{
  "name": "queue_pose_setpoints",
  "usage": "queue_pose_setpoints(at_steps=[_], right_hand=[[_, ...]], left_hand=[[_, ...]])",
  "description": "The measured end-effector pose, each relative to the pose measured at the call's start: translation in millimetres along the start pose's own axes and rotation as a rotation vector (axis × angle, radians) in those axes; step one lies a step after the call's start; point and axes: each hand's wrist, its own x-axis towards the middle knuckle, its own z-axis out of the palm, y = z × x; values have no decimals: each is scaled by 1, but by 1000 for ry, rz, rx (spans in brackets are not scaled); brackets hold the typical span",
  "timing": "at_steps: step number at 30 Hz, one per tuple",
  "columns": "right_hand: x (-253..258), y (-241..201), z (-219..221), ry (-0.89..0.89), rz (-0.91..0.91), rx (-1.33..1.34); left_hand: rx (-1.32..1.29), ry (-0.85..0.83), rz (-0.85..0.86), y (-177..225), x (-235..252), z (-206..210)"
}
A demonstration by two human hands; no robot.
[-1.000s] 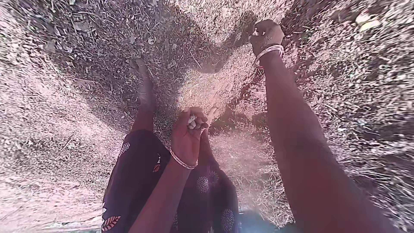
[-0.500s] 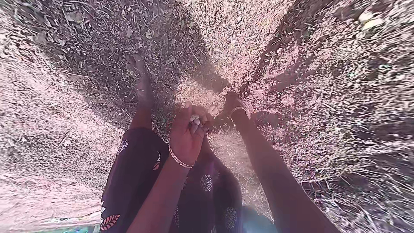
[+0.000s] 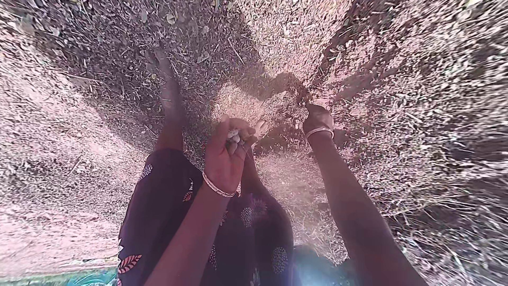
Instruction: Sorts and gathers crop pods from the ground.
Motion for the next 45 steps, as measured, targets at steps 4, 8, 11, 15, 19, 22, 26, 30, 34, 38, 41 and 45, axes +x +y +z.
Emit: queue_pose_setpoints(at_steps=[4,8,11,15,19,22,26,30,34,38,41,45], right_hand=[[15,4,1,20,-10,80],[38,-2,40,-68,-239,-6],[55,-11,62,-8,-451,11],[65,-35,71,64,-510,-73],[74,-34,82,45,-423,-59],[61,-30,71,97,-123,183],[10,-34,43,386,-154,711],[-42,-44,29,431,-417,963],[-98,-59,13,221,-717,1448],[-134,-76,19,-33,-887,1647],[-77,-88,53,87,-427,1626],[40,-88,94,262,82,1245]], left_hand=[[3,30,-6,-3,0,-2],[44,10,-17,-8,-2,-6],[70,-4,-25,-7,-4,-8],[86,-52,-27,-7,-5,-12],[84,-46,-33,-9,-5,-15],[111,6,-23,-9,-5,-13],[182,86,66,-13,-4,-19],[200,181,86,-11,-4,-18],[194,185,120,-11,-1,-19],[142,36,149,-7,-4,-23],[67,-154,168,-4,-3,-23],[0,-235,142,-4,-5,-21]])
